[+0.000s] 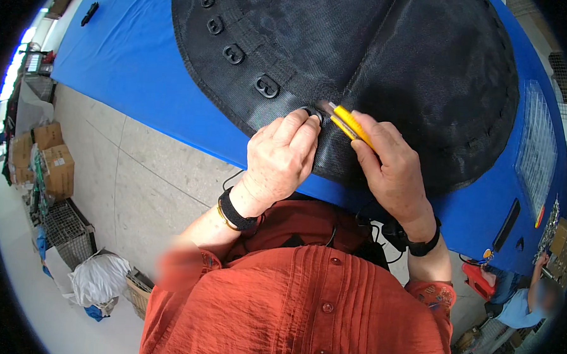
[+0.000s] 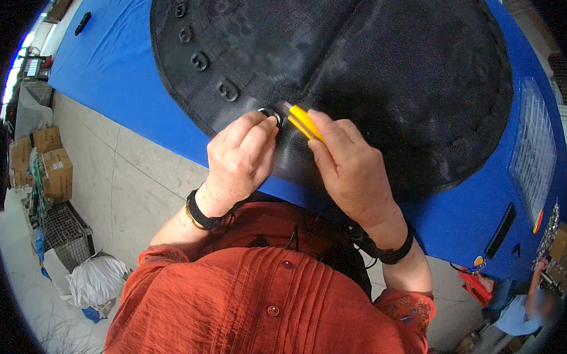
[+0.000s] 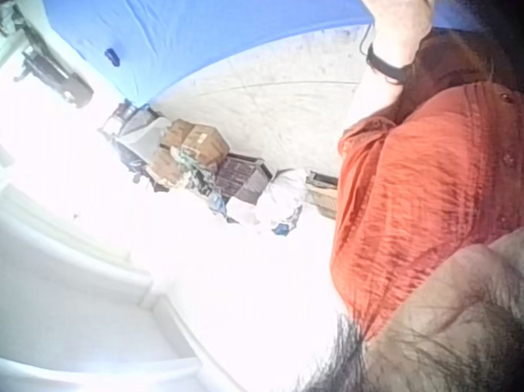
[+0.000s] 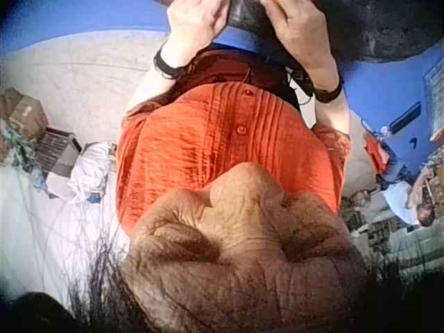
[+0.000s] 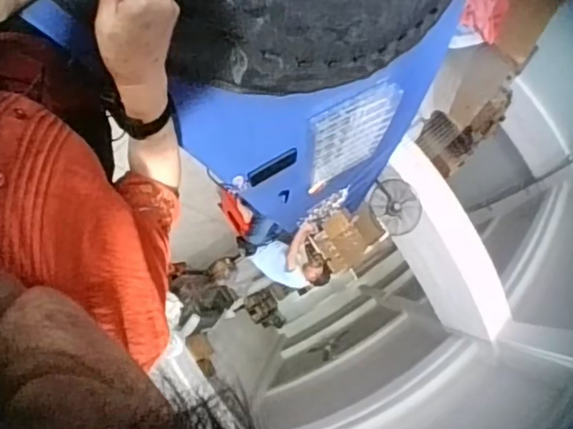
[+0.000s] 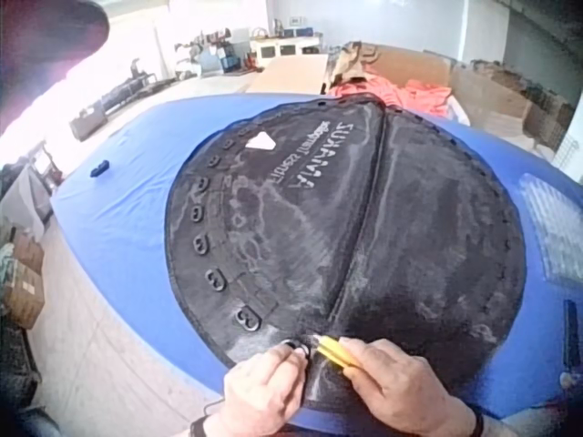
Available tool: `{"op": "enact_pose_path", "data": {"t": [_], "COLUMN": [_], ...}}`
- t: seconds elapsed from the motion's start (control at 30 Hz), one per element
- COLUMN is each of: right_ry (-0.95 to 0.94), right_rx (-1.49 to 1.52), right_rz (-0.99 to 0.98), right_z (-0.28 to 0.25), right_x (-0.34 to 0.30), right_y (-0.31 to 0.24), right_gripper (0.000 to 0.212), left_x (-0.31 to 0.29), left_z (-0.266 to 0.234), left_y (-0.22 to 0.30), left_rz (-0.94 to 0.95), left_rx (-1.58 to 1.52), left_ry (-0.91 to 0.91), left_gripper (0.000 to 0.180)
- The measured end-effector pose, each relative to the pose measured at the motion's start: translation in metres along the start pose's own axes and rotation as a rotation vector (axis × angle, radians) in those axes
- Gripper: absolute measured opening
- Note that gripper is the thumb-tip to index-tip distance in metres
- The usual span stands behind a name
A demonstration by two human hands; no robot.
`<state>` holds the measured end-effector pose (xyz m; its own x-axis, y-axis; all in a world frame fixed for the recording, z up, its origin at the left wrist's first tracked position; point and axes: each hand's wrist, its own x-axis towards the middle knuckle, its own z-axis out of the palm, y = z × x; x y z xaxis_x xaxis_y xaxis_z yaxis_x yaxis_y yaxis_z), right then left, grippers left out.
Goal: Trimming excess material from a black fabric component using a utility knife and preparing buckle attachments.
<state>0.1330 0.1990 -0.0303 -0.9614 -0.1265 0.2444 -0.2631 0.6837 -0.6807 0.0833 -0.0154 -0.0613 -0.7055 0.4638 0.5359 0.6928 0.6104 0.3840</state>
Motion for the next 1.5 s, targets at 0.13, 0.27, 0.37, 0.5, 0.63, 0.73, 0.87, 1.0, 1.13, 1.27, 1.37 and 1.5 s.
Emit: {"op": "enact_pose_path", "data": {"t": [0.13,0.27,0.37,0.5,0.63,0.73,0.87,1.0,1.13,1.27,1.37,1.5], "right_ry": [0.024,-0.022,-0.032,-0.028,-0.041,-0.038,-0.034,-0.03,-0.03,-0.025,-0.025,-0.024], "right_rx": [0.047,0.075,0.07,0.046,0.035,0.006,-0.041,-0.069,-0.07,-0.079,-0.072,-0.073], "right_rz": [0.047,0.043,0.023,0.008,0.007,-0.005,-0.02,-0.038,-0.054,-0.056,-0.05,-0.049], "right_z": [-0.0035,-0.005,-0.0069,-0.0051,-0.0046,-0.0045,-0.0032,-0.0033,-0.0031,-0.0029,-0.0034,-0.0036], "right_x": [0.0016,0.0013,0.0023,0.0033,0.0048,0.0048,0.0059,0.0053,0.0061,0.0051,0.0048,0.0046], "right_y": [0.0002,0.0009,0.0004,0.0005,-0.0004,-0.0006,-0.0039,-0.0034,-0.0033,-0.0036,-0.0044,-0.0048], "right_gripper": [0.039,0.039,0.04,0.04,0.04,0.041,0.041,0.041,0.041,0.042,0.042,0.042], "left_x": [0.0007,0.0005,0.0003,0.0012,0.0,0.0007,0.0006,0.001,0.0013,0.0011,0.0013,0.0009], "left_z": [-0.0009,0.0001,0.0005,-0.0013,-0.0008,-0.0001,-0.0018,-0.0013,-0.0026,0.0009,0.0009,0.002], "left_y": [0.0003,0.0003,-0.0004,0.0006,-0.0003,0.0,0.0,-0.0002,-0.001,-0.0016,-0.0015,-0.0022], "left_rz": [0.002,-0.002,0.007,0.006,0.004,0.006,0.003,0.007,0.011,0.016,0.015,0.023], "left_rx": [-0.017,-0.014,-0.012,-0.019,-0.016,-0.034,-0.032,-0.046,-0.038,-0.042,-0.037,-0.033], "left_ry": [0.005,0.016,0.019,0.007,0.01,0.009,0.005,0.006,0.009,0.029,0.033,0.044], "left_gripper": [0.028,0.028,0.028,0.029,0.028,0.028,0.028,0.029,0.028,0.027,0.026,0.026]}}
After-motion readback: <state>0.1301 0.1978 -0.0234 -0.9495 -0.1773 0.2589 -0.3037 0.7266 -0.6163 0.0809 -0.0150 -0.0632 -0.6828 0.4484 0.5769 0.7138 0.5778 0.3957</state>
